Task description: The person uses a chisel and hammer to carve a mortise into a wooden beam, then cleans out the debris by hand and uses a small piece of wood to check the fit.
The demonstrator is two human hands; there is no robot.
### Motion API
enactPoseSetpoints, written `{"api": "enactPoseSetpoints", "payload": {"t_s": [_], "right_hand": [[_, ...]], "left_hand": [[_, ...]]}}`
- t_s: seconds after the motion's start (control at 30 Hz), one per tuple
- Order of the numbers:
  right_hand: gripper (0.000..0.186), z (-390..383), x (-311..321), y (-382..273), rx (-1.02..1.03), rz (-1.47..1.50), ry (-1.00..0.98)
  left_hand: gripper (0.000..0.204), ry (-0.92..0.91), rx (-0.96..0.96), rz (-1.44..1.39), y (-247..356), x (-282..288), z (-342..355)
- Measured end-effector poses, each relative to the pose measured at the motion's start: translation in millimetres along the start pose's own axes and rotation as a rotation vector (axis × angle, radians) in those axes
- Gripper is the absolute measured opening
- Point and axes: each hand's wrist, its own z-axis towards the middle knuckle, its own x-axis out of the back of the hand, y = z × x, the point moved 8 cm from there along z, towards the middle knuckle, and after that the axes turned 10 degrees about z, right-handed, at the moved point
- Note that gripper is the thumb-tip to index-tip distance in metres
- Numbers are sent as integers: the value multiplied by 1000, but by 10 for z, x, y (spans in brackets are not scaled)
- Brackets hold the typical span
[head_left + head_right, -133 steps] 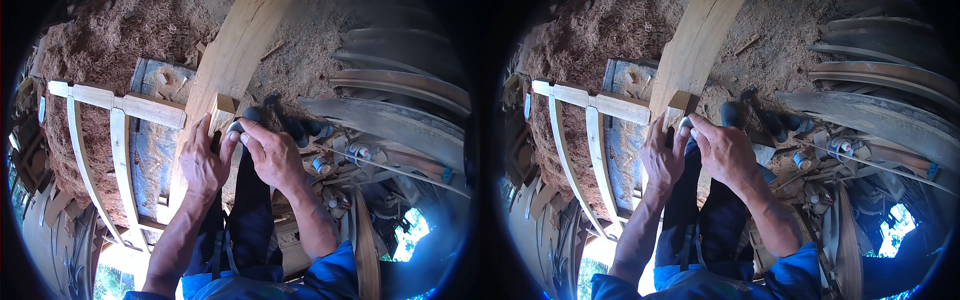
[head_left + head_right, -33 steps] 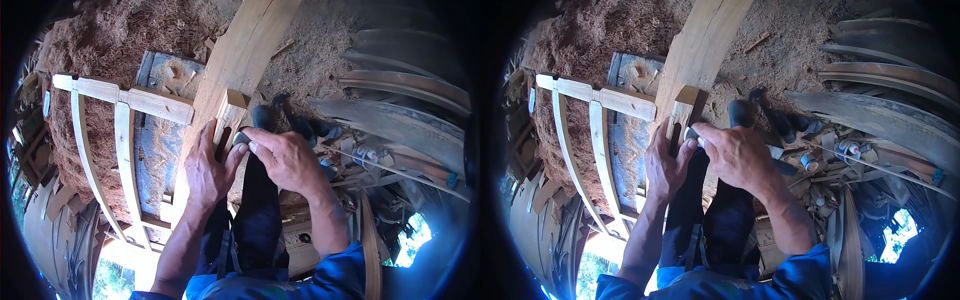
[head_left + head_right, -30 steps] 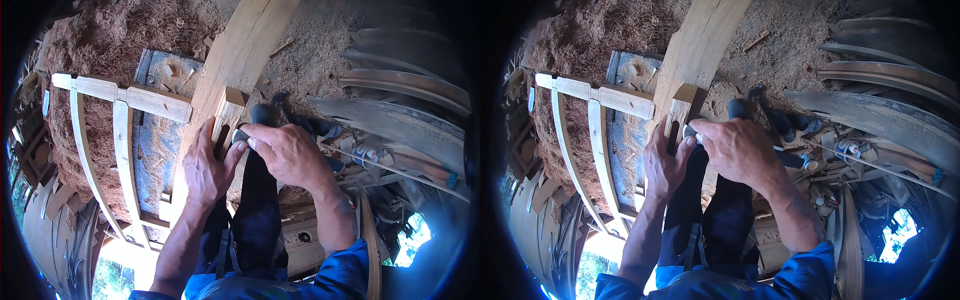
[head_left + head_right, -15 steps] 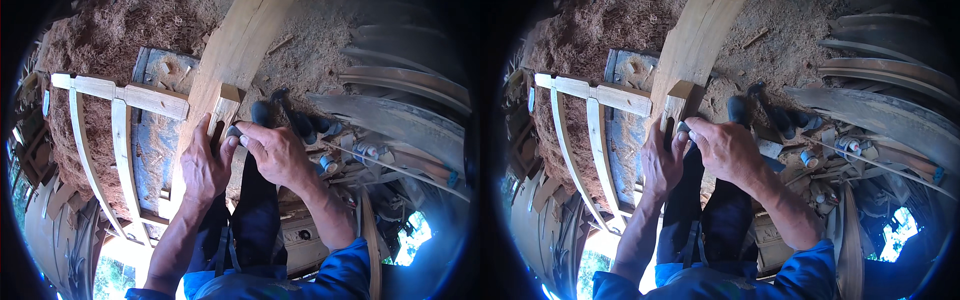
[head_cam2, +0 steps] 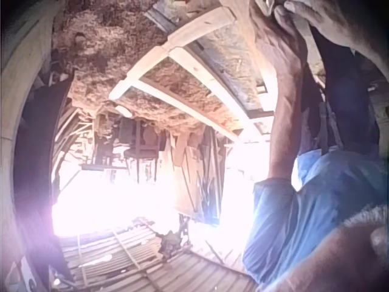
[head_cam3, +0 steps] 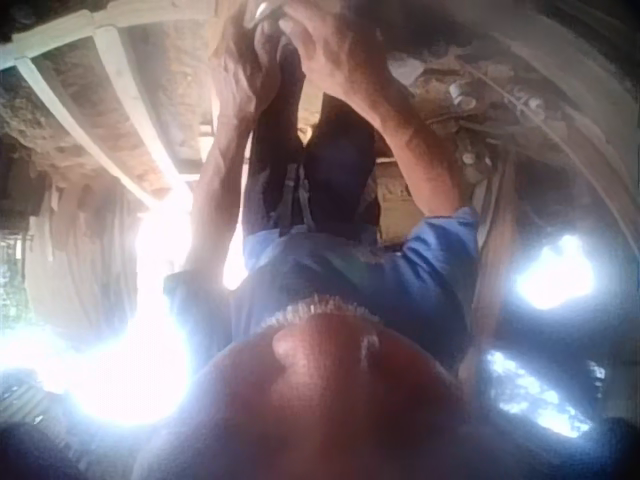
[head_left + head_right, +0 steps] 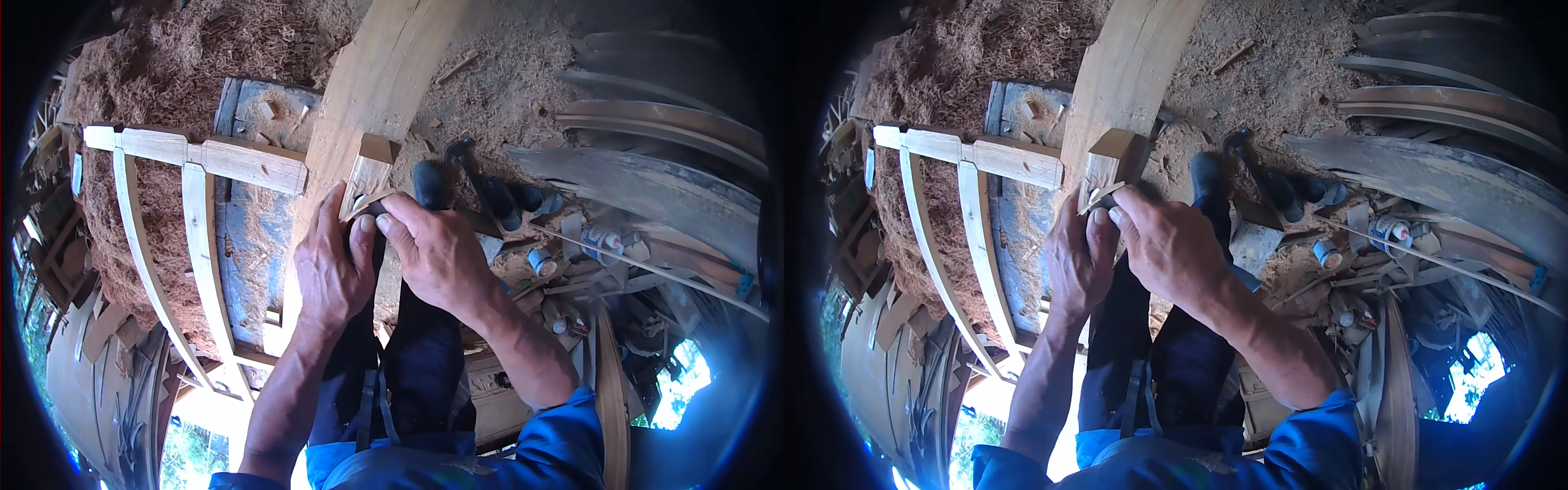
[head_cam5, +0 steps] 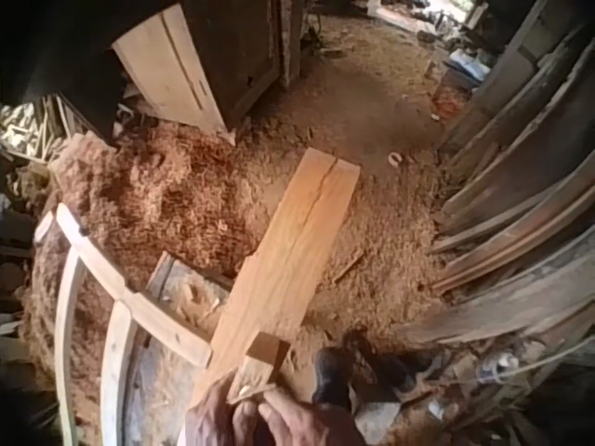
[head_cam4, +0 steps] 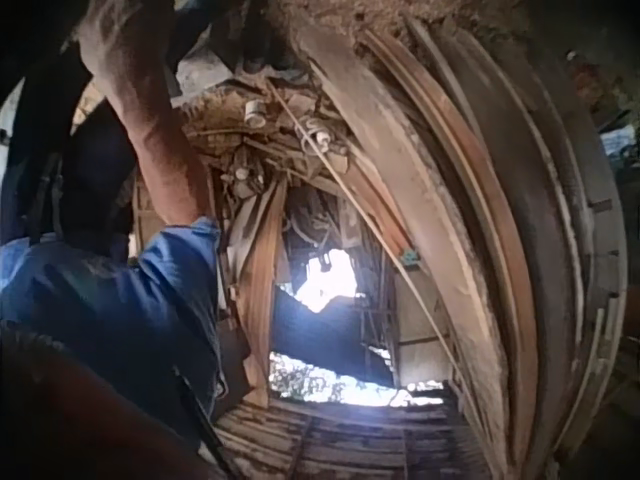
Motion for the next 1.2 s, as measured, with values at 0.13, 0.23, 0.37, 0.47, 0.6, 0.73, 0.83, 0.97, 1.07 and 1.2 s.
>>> {"api": "enactPoseSetpoints", "payload": {"t_s": [0.13, 0.23, 0.37, 0.47, 0.6, 0.73, 0.83, 0.97, 1.07, 1.2], "right_hand": [[14, -62, 88, 127, -91, 138, 96], [14, 151, 203, 161, -55, 164, 241], [16, 320, 521, 105, -101, 578, 470], [18, 90, 500, 207, -181, 709, 464], [17, -319, 224, 636, -337, 731, 423], [16, -492, -96, 727, -374, 893, 372], [19, -529, -183, 672, -335, 835, 346], [19, -532, -153, 604, -302, 730, 334], [15, -642, -92, 724, -291, 721, 370], [14, -755, -168, 914, -400, 711, 357]], "left_hand": [[61, -29, 72, 10, 15, -40, 31], [65, -44, 116, 33, 18, -28, 42], [68, 13, 128, -198, -90, -36, 89], [57, 92, 8, -187, 70, 81, 287], [46, 191, -104, -199, 229, 164, 367], [22, 286, -133, -122, 288, 256, 456], [14, 257, -175, -67, 303, 301, 564], [26, 180, 252, -533, -206, 231, 693], [35, 27, 231, -673, -388, 209, 555], [34, -175, 141, -572, -258, 80, 389]]}}
